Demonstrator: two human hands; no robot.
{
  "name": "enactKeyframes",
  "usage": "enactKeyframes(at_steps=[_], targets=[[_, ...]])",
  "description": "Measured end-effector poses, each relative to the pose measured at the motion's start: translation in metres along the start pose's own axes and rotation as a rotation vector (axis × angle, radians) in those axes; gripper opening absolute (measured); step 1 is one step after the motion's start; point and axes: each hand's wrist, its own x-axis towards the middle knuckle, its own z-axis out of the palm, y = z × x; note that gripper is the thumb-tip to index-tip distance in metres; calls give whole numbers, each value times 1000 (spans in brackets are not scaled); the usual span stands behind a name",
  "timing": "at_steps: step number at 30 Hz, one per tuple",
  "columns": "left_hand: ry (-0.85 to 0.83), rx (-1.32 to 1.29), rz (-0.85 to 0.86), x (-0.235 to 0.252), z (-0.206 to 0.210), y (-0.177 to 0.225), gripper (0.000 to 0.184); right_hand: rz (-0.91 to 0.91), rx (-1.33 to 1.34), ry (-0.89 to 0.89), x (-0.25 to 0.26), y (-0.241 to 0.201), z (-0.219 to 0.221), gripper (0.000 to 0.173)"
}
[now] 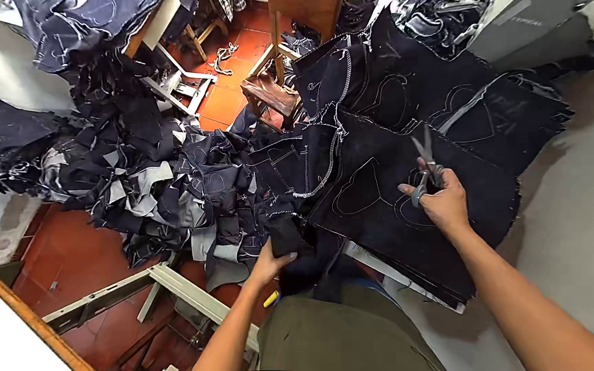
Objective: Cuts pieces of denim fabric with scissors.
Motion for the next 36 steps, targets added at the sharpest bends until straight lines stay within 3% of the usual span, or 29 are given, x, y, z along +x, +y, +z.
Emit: enactKeyframes(at_steps=[2,4,5,8,10,14,18,20,26,29,32,36], targets=[[90,167,81,-25,-28,30,120,-96,192,29,-4,-8,-17,68],[186,248,126,-46,-40,54,111,-119,323,-150,-21,-29,-37,51],[199,246,121,-53,-43,64,98,-63,296,-351,-35,-41,-46,48],[179,173,114,-67,-39,84,64,120,-8,-1211,-72,-73,-42,55],[197,153,120,-69,-36,85,55,148,-138,-1492,-93,-78,-19,63],[183,290,42,-74,-36,91,56,44,-24,-1363,-117,-60,22,72],[18,649,-313,-76,-43,124,74,-61,-22,-1227,-130,-48,44,64],[-87,679,-444,-71,-51,130,86,-40,-93,-1203,-135,-50,48,64],[-244,177,-355,-65,-74,118,80,93,-261,-1168,-138,-55,43,74],[-313,55,-419,-70,-72,128,66,57,-127,-1147,-142,-56,43,74],[-485,-179,-455,-74,-75,115,45,-4,41,-1105,-140,-44,42,79],[-728,-310,-426,-77,-76,82,45,-81,106,-1150,-120,-35,45,77]])
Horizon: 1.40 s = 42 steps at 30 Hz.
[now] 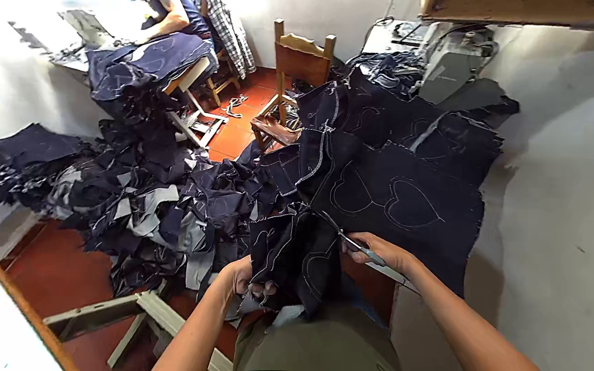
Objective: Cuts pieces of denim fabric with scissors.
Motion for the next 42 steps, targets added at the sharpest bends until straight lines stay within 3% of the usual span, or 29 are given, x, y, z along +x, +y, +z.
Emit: enactKeyframes(at_steps=[2,4,7,8,10,12,14,16,18,20,22,23,25,29,32,35,38,42], targets=[[26,3,-78,9,-1,-7,49,88,-184,-72,9,-15,-10,70],[143,5,-164,14,6,-6,49,239,-346,-180,12,-41,-13,74],[518,299,-184,0,40,28,25,200,-233,-281,7,-60,-17,77],[614,413,-146,-4,48,38,33,170,-150,-308,6,-61,-19,80],[763,483,97,-6,37,36,65,112,-11,-332,8,-54,-22,82],[734,310,417,-17,30,28,90,102,-76,-286,15,-50,-25,80],[710,326,565,-24,27,17,109,145,-284,-215,20,-56,-27,78],[808,581,443,-24,37,13,86,131,-321,-196,21,-58,-24,75],[972,734,314,-11,62,12,55,102,-131,-219,21,-53,-13,72],[1066,575,308,3,88,10,64,121,-18,-220,25,-52,1,73],[1069,446,256,17,114,4,82,150,-105,-198,30,-57,6,80],[1091,465,205,25,124,1,82,146,-135,-187,32,-61,5,82],[1209,570,44,35,139,-3,65,120,-90,-200,30,-66,-1,82],[1453,707,-140,45,146,-4,55,182,128,-347,10,-64,-20,62],[1538,791,-59,47,149,-7,58,308,-6,-398,-4,-69,-26,65],[1525,755,-33,48,146,-8,62,246,79,-414,-9,-83,-25,59],[1446,773,-88,52,154,-11,65,165,177,-328,4,-90,-14,56],[1426,732,47,60,151,-24,66,164,-36,-156,33,-81,-6,67]])
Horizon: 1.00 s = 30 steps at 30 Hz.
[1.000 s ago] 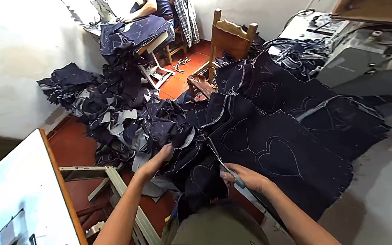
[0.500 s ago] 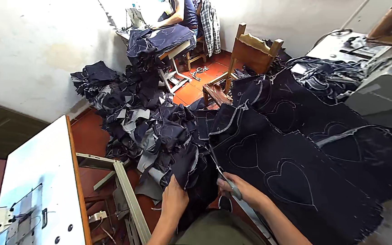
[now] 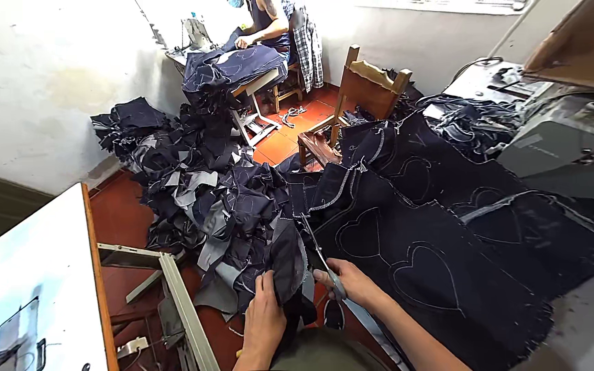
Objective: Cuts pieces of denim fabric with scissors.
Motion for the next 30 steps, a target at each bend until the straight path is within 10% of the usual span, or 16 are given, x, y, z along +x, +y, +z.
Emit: enactKeyframes(at_steps=[3,6,10,15,20,23,26,30], targets=[[22,-236,77,10,0,-19,77,-11,50,94,1,4,0,53],[42,-644,11,22,-16,-35,45,-209,-23,207,-11,11,-4,51],[121,-1084,102,13,-56,-48,34,-606,-7,272,-15,-2,7,91],[303,-1413,229,10,-109,-66,27,-630,-97,478,21,-57,32,113],[155,-1744,294,18,-160,-72,31,-920,-107,53,63,-120,55,83],[277,-1490,189,60,-178,-98,37,-908,244,-88,51,-151,89,37],[406,-960,-17,115,-166,-175,44,-811,498,58,5,-174,118,27],[-35,-845,510,82,-118,-164,68,-708,500,254,-11,-190,142,26]])
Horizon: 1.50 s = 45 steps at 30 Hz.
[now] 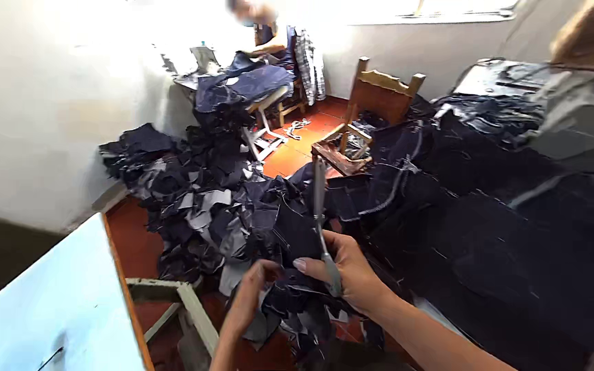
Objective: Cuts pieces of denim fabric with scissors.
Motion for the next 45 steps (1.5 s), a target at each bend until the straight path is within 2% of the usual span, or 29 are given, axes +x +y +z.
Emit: enactKeyframes(at_steps=[1,2,4,5,7,10,13,15,17,19,20,21,23,25,27,29,31,34,37,40,42,43,45], targets=[[-108,-106,25,-9,26,3,70,6,-26,21,-4,-1,5,27],[-150,-206,40,-15,50,0,64,-7,-58,39,-8,-2,7,29],[-168,-351,69,-16,81,-9,38,-77,-128,100,-19,-4,2,30],[-247,-393,89,-10,84,-12,31,-123,-192,169,-28,-6,-7,31],[-559,-472,142,10,72,-14,33,-188,-367,392,-55,-14,-37,34],[-988,-499,239,35,42,23,26,-135,-467,705,-107,-18,-101,33],[-1146,-552,345,52,23,72,22,11,-510,739,-167,26,-171,49],[-1119,-580,439,65,15,96,19,318,-454,728,-192,73,-179,54],[-1042,-579,539,74,9,112,18,451,-171,637,-200,122,-149,61],[-1013,-565,592,82,7,123,20,315,132,531,-193,163,-106,71],[-989,-541,609,85,6,128,20,199,236,528,-182,168,-88,65],[-954,-506,622,88,3,130,20,51,296,591,-170,161,-74,52],[-847,-377,640,100,-10,128,19,-195,247,806,-162,127,-74,33],[-733,-227,622,121,-18,122,20,-264,2,1063,-184,81,-99,30],[-565,-127,584,139,-3,111,17,-253,-264,1250,-228,37,-126,28],[-438,-91,629,144,35,105,16,-228,-442,1364,-263,5,-143,29],[-364,-8,775,141,80,113,17,-184,-620,1446,-276,-22,-158,29],[-234,82,915,151,150,115,32,-125,-794,1497,-275,-43,-199,29],[-150,316,753,171,227,80,47,-67,-792,1540,-259,-18,-269,29],[-153,685,576,185,292,18,49,136,-686,1576,-247,56,-350,30],[-135,771,590,190,306,-5,46,303,-394,1588,-239,93,-379,31],[-137,742,626,191,303,-1,43,313,-218,1574,-236,96,-383,32],[-121,618,742,185,286,26,35,118,22,1498,-237,78,-377,36]])
